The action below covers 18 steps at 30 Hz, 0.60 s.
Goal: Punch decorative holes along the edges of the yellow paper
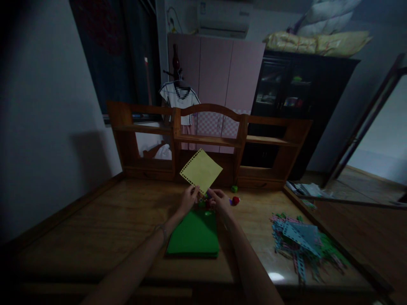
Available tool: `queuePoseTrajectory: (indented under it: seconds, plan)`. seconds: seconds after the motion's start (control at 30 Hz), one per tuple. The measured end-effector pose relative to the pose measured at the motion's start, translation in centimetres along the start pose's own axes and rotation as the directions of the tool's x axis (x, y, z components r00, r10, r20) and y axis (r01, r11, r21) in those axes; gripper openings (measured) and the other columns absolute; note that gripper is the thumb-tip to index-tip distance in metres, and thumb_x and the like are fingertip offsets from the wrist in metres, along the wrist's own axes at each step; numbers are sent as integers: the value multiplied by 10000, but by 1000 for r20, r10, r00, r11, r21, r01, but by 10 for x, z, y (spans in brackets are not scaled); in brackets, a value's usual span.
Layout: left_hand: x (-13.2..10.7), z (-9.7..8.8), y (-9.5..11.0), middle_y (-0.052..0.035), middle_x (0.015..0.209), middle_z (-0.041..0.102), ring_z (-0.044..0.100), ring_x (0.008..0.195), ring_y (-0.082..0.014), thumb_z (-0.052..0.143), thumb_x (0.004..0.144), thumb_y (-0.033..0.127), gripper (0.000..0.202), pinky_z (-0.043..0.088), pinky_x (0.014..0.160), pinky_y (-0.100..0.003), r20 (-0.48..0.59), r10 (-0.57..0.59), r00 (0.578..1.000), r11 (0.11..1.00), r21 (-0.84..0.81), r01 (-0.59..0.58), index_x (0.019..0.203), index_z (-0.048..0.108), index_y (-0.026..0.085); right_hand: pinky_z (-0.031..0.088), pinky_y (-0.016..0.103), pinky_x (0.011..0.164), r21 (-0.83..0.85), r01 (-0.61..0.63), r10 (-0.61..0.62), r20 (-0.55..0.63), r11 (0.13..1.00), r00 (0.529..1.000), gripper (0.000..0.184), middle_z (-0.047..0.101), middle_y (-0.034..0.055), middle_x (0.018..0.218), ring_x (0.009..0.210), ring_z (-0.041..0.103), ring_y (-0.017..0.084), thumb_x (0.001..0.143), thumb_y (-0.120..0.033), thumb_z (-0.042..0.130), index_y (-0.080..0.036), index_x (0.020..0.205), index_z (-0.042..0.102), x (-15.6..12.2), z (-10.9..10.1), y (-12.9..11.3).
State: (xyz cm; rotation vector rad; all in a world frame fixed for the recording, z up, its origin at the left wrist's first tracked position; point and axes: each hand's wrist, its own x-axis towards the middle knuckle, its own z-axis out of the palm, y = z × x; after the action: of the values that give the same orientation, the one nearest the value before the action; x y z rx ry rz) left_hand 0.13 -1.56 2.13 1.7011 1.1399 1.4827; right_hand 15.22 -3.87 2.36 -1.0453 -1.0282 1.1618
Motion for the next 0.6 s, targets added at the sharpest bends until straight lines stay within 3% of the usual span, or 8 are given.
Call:
queuePoseTrajectory:
  seconds: [0.6]
  plan:
    - [-2, -2, 5, -6, 528, 571, 538, 518, -134, 435, 812, 460, 341, 375, 533, -222, -2, -13, 1000, 1000, -18, 13, 756, 594, 164, 293, 181, 326, 0, -16, 16, -10, 1000, 1000, 456, 538, -19, 493, 358, 446, 71, 559, -531, 725, -158, 804, 631, 1, -1, 2]
